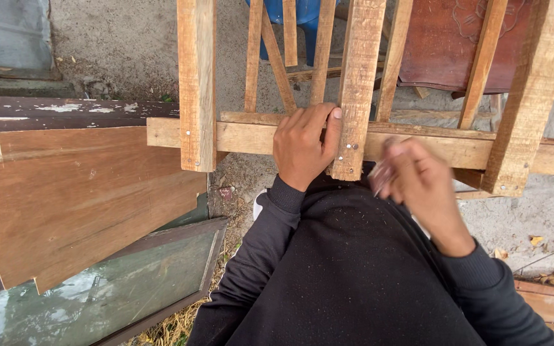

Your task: The person sands the surface and edges of a wooden structure by hand with a piece of sandpaper.

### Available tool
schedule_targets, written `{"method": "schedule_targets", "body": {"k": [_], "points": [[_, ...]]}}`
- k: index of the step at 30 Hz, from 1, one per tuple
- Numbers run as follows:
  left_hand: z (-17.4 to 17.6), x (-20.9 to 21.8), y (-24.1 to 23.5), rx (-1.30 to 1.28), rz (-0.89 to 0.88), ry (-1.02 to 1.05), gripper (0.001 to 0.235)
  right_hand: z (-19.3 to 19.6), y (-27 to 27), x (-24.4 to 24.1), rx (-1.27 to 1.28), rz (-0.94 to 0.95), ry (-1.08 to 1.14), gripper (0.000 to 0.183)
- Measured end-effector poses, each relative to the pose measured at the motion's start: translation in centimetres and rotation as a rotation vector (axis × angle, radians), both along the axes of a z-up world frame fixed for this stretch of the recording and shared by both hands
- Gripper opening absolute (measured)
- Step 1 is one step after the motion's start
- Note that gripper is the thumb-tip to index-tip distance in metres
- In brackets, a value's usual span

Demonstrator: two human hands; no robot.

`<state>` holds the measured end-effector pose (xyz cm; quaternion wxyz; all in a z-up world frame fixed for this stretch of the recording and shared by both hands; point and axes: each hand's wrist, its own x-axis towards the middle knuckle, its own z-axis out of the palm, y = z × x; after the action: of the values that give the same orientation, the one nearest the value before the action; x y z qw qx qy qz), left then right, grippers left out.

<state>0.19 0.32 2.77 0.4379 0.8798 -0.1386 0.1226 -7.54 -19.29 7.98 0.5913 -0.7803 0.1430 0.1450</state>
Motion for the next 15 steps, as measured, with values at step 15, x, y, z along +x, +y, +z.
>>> {"method": "schedule_targets", "body": {"k": [15], "points": [[0.3,0.4,0.2,-0.146,0.007,0.143,0.022,-0.8,-7.5,-0.2,-1.051,0.589,-0.130,0.031]]}}
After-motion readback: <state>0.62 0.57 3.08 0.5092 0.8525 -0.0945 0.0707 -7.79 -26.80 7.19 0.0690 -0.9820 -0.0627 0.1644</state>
